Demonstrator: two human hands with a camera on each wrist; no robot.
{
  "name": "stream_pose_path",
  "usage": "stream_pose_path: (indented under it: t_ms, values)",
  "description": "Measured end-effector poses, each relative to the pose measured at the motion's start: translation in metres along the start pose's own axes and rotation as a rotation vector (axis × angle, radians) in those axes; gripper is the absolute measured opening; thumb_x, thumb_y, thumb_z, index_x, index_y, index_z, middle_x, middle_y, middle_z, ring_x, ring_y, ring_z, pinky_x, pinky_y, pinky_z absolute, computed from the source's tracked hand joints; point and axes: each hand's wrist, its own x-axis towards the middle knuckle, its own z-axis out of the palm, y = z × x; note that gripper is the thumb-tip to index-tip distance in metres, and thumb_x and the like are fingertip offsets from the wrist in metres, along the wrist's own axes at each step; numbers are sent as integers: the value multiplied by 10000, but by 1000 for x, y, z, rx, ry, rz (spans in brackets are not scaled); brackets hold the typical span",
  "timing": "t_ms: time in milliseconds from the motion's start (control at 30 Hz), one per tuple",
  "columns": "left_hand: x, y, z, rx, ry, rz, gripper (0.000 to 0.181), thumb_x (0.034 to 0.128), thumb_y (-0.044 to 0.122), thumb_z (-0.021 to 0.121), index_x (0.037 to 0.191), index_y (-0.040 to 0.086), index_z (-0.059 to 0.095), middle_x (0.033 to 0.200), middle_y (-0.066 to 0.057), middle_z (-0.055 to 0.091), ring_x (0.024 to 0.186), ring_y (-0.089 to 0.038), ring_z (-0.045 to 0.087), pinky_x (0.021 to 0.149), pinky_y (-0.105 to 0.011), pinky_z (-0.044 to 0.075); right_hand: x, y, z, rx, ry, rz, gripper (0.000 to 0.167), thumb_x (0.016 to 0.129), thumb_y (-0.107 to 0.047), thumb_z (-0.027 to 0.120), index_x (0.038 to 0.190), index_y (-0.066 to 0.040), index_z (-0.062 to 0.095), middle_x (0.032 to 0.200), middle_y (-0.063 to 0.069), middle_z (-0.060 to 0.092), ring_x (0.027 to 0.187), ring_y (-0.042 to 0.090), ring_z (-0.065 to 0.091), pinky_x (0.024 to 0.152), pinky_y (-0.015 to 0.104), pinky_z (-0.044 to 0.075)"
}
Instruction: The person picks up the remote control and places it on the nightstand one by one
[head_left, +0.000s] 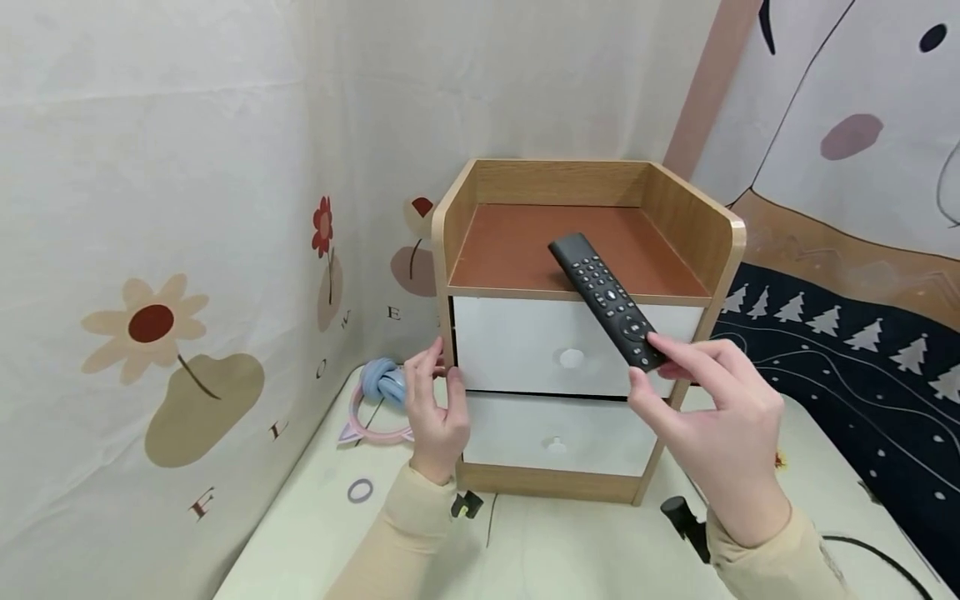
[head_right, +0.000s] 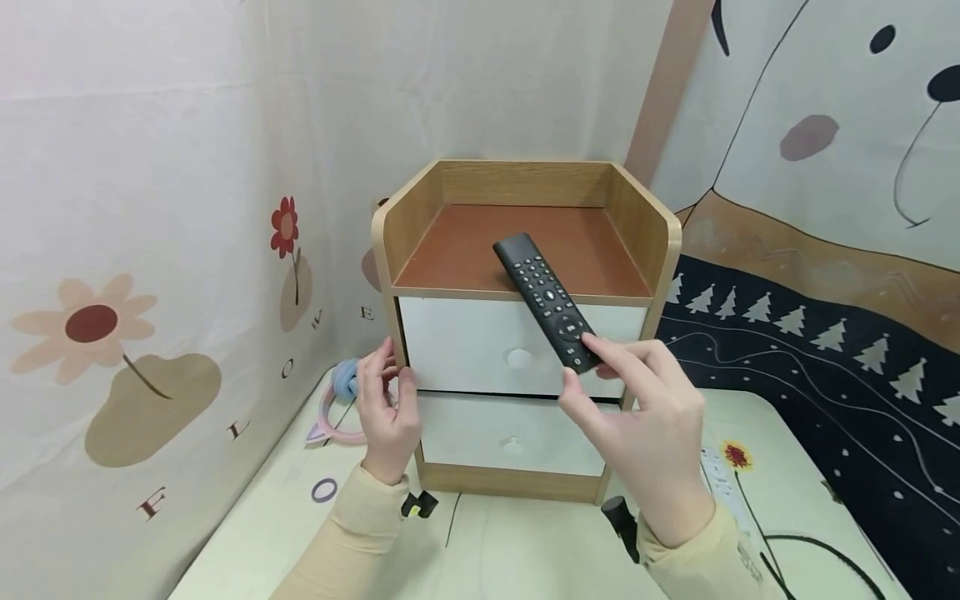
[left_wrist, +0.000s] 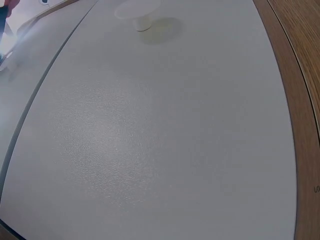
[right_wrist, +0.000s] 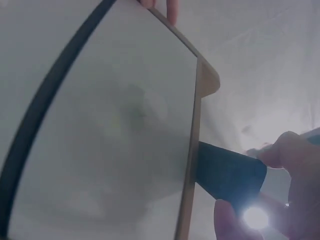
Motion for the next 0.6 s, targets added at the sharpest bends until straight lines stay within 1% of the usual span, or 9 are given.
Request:
stream_pose_path:
  t_ms: [67,133,200,267,367,500,600]
  values:
    - [2,1,0,0,4,-1,513,976,-112,594,1487,-71,585,1189,-319,580,1054,-378,580,998,-217,507,9,-5,4,-31,-24,-25,385,803,-217,870,1170,-100,871,926,130,733,872,-105,620,706,89,334]
    - [3,1,0,0,4,-3,513,978,-113,594,1489,-67,586,1192,-317,580,1057,-378,582,999,-215,507,18,-9,9,-52,-50,-39,371,821,-234,866,1169,-106,871,923,118,733,825,-2,646,680,108,322]
    - [4,1,0,-1,1,-6,516,979,-114,595,1493,-65,584,1195,-314,581,1058,-375,583,998,-213,508,25,-13,13,-58,-75,-42,362,826,-220,871,1171,-111,871,920,103,728,799,105,656,660,128,311]
    - [4,1,-1,1,1,-7,516,979,-116,595,1492,-65,584,1192,-313,581,1054,-372,583,994,-213,508,31,-17,18,-55,-97,-43,359,827,-206,877,1175,-118,871,910,99,718,783,160,641,651,141,310]
    - [4,1,-1,3,3,-6,514,979,-119,590,1490,-64,583,1191,-305,581,1049,-363,583,983,-217,506,39,-20,26,-54,-113,-67,343,842,-211,870,1171,-113,870,904,122,708,850,233,627,706,209,354]
    - [2,0,-2,-1,1,-8,527,978,-117,588,1501,-52,583,1203,-297,586,1055,-354,584,984,-217,504,48,-20,36,-45,-95,-113,306,858,-232,849,1136,-106,875,891,152,710,908,327,593,779,345,383]
    - [1,-1,-2,-6,-8,-13,537,981,-112,591,1513,-46,579,1211,-301,583,1066,-355,583,1000,-209,505,53,-18,42,-35,-93,-116,289,870,-235,840,1129,-113,875,890,145,711,922,357,592,796,396,397]
